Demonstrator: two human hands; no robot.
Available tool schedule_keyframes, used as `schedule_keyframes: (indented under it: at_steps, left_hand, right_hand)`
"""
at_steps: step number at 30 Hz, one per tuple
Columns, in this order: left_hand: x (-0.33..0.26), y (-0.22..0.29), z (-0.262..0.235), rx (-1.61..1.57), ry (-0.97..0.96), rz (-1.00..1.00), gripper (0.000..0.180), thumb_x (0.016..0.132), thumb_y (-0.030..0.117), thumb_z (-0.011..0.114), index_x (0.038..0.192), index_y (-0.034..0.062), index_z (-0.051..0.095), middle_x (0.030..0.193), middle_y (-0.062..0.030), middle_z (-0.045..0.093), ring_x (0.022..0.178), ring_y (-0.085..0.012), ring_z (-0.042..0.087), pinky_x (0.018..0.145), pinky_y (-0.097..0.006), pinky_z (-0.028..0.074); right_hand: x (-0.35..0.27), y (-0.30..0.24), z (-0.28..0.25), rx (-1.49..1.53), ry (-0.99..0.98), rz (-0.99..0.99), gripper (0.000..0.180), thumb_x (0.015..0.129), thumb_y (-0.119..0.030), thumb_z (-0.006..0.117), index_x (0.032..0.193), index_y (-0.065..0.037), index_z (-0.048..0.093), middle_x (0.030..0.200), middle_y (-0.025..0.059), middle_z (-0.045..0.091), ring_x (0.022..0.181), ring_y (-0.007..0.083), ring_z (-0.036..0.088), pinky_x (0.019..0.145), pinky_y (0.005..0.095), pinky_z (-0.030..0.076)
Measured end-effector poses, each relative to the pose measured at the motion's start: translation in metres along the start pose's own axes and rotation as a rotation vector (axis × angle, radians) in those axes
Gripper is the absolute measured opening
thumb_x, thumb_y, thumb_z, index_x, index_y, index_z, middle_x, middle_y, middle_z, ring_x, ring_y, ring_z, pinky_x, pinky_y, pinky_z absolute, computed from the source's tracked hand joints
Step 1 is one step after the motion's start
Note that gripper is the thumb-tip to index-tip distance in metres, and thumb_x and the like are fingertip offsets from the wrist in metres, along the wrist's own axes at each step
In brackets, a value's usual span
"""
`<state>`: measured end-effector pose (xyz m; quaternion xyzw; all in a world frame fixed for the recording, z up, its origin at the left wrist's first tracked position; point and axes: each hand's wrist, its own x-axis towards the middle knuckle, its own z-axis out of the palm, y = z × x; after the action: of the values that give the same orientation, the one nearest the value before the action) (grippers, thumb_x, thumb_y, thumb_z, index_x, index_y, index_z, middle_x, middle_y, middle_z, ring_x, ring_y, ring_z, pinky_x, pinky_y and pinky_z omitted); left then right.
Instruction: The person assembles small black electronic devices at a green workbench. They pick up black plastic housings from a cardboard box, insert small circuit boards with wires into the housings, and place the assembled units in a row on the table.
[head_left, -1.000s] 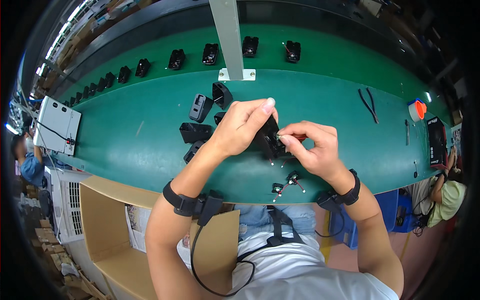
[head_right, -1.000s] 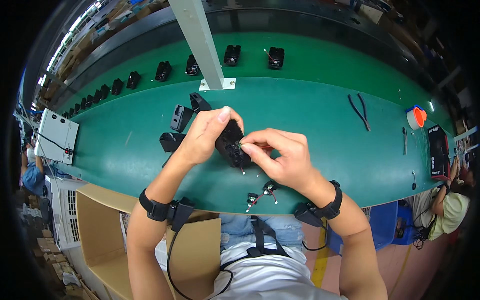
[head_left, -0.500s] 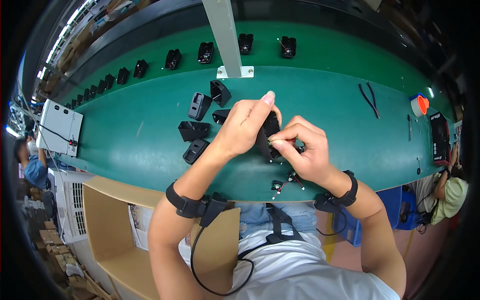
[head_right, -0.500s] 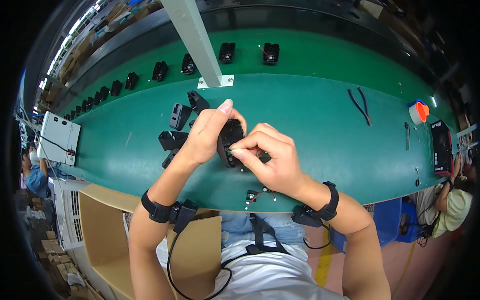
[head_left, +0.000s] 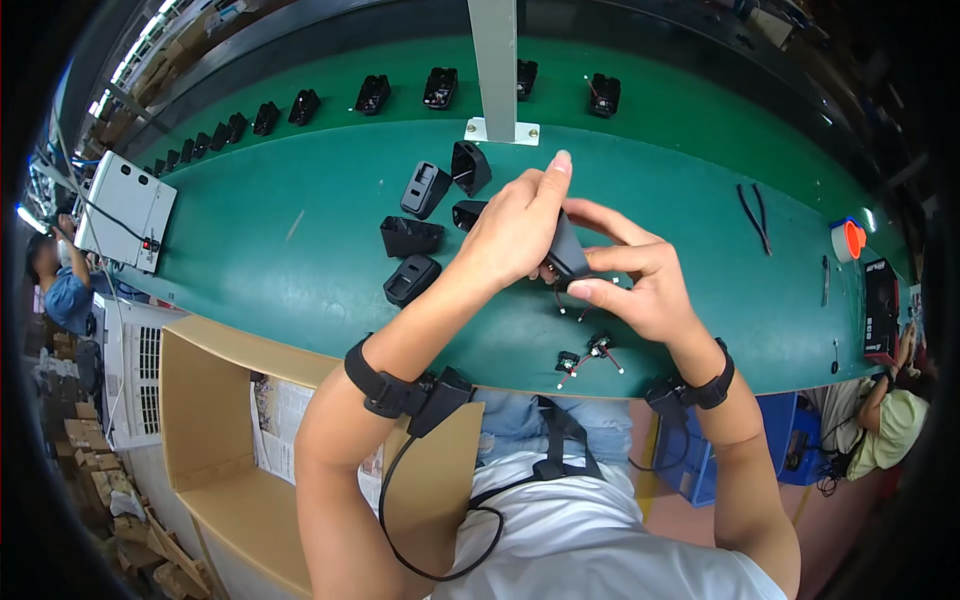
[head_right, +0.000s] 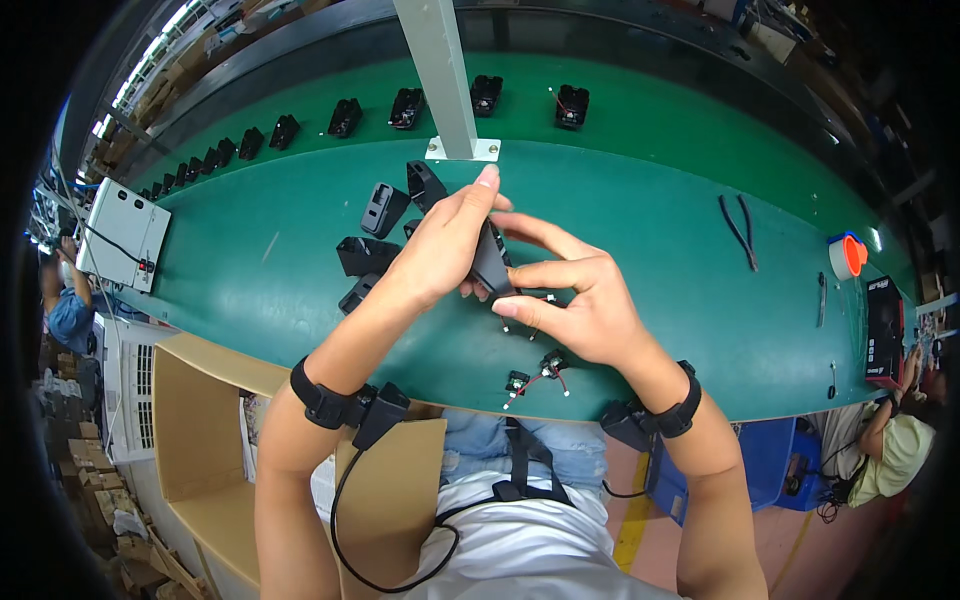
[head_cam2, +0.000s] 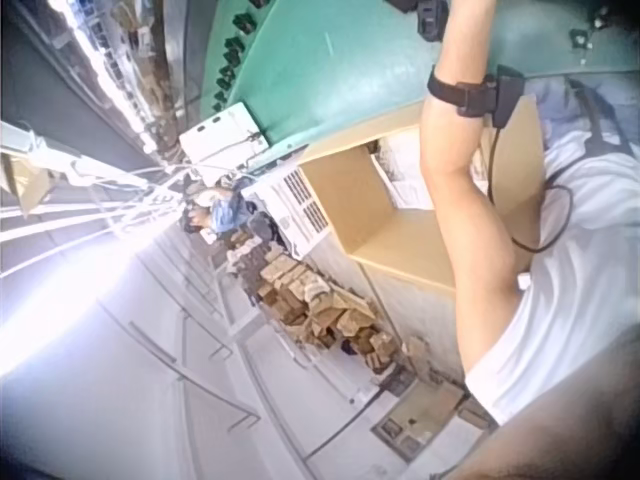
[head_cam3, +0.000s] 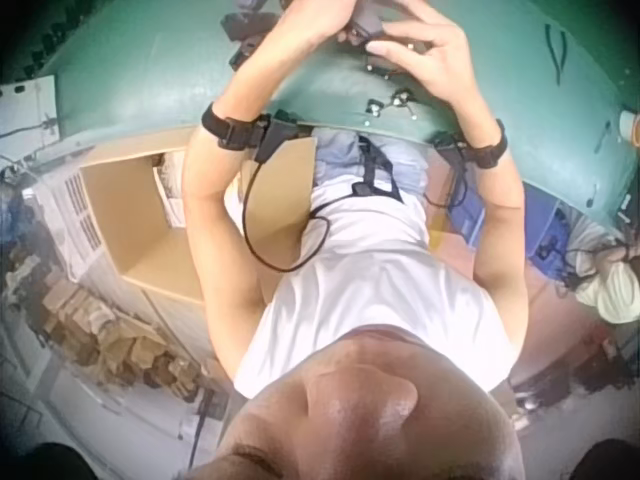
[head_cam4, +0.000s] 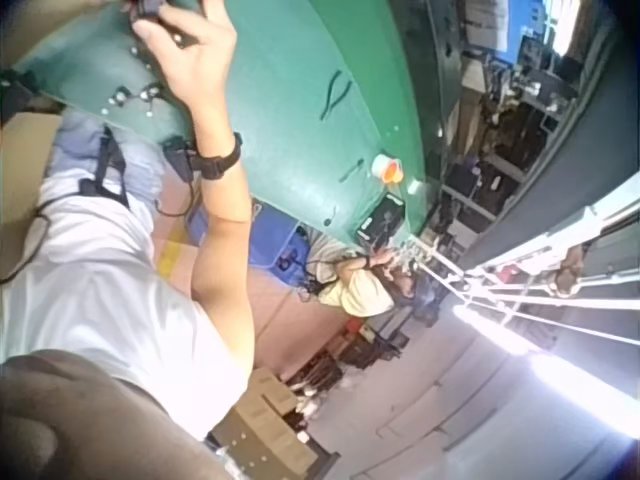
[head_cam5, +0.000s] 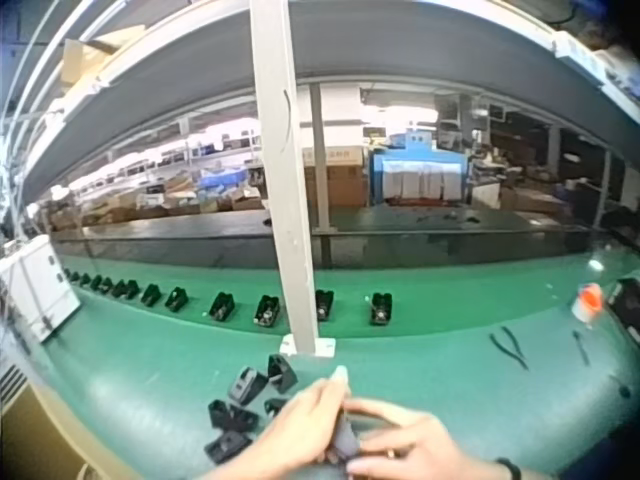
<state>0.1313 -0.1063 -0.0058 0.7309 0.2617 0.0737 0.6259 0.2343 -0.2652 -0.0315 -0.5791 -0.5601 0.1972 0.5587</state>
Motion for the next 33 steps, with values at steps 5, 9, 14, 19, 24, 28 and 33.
schedule_keyframes:
  at_steps: [5, 9, 14, 19, 24, 28, 33]
  left_hand:
    - [0.0, -0.002, -0.001, 0.012, -0.12, -0.056, 0.09, 0.099, 0.071, 0.026, 0.125, -0.0109, 0.052, 0.06, -0.0065, 0.058, 0.043, -0.0122, 0.055, 0.038, -0.024, 0.037]
    - [0.003, 0.001, -0.006, 0.144, -0.048, -0.012, 0.082, 0.099, 0.068, 0.027, 0.105, -0.0072, 0.06, 0.065, -0.0129, 0.063, 0.053, -0.0226, 0.063, 0.051, -0.034, 0.05]
    - [0.015, -0.002, -0.042, 0.649, 0.484, 0.484, 0.05, 0.096, 0.044, 0.056, 0.122, 0.0025, 0.06, 0.088, -0.0179, 0.068, 0.088, -0.0365, 0.065, 0.08, -0.043, 0.051]
    - [0.029, -0.028, -0.079, 0.957, 0.476, 0.271, 0.078, 0.083, 0.055, 0.069, 0.139, 0.0062, 0.048, 0.128, -0.0248, 0.055, 0.117, -0.0421, 0.055, 0.097, -0.05, 0.046]
    - [0.047, -0.052, -0.067, 0.934, 0.314, 0.174, 0.094, 0.078, 0.064, 0.07, 0.142, 0.0013, 0.042, 0.127, -0.0251, 0.059, 0.121, -0.0413, 0.056, 0.099, -0.052, 0.044]
    - [0.051, -0.057, -0.069, 0.997, 0.361, 0.195, 0.068, 0.085, 0.035, 0.071, 0.138, 0.002, 0.044, 0.117, -0.0201, 0.067, 0.118, -0.0362, 0.06, 0.095, -0.052, 0.045]
    - [0.051, -0.053, -0.067, 0.913, 0.474, 0.422, 0.048, 0.082, 0.024, 0.067, 0.121, 0.0018, 0.051, 0.108, -0.0225, 0.067, 0.096, -0.0425, 0.065, 0.085, -0.049, 0.05]
  right_hand:
    - [0.001, 0.001, -0.013, 0.271, -0.142, 0.223, 0.026, 0.078, -0.013, 0.081, 0.099, 0.002, 0.077, 0.135, 0.0249, 0.058, 0.126, 0.0318, 0.056, 0.105, 0.0403, 0.044]
    - [0.001, 0.012, -0.001, 0.504, -0.065, 0.243, 0.024, 0.079, -0.012, 0.081, 0.099, 0.001, 0.077, 0.133, 0.0214, 0.06, 0.124, 0.0289, 0.056, 0.105, 0.0406, 0.043]
    - [0.037, 0.021, -0.042, -0.449, 0.076, -0.125, 0.029, 0.074, -0.021, 0.084, 0.096, -0.003, 0.078, 0.132, 0.0172, 0.061, 0.116, 0.0304, 0.061, 0.102, 0.0408, 0.046]
    - [0.086, 0.089, -0.133, -1.044, 0.103, 0.161, 0.028, 0.075, -0.023, 0.081, 0.097, -0.006, 0.078, 0.136, 0.0143, 0.058, 0.129, 0.0344, 0.048, 0.107, 0.0433, 0.043]
    - [0.084, 0.13, -0.167, -1.1, 0.084, 0.309, 0.03, 0.074, -0.023, 0.08, 0.101, -0.01, 0.079, 0.143, 0.013, 0.053, 0.133, 0.037, 0.044, 0.111, 0.0448, 0.04]
    - [0.08, 0.124, -0.172, -1.194, 0.072, 0.232, 0.039, 0.075, -0.023, 0.076, 0.112, -0.011, 0.075, 0.148, 0.016, 0.047, 0.135, 0.0393, 0.041, 0.113, 0.048, 0.038]
    - [0.062, 0.083, -0.145, -0.947, 0.182, 0.053, 0.038, 0.079, -0.022, 0.075, 0.115, -0.01, 0.071, 0.136, 0.0141, 0.057, 0.125, 0.0315, 0.052, 0.101, 0.0452, 0.047]
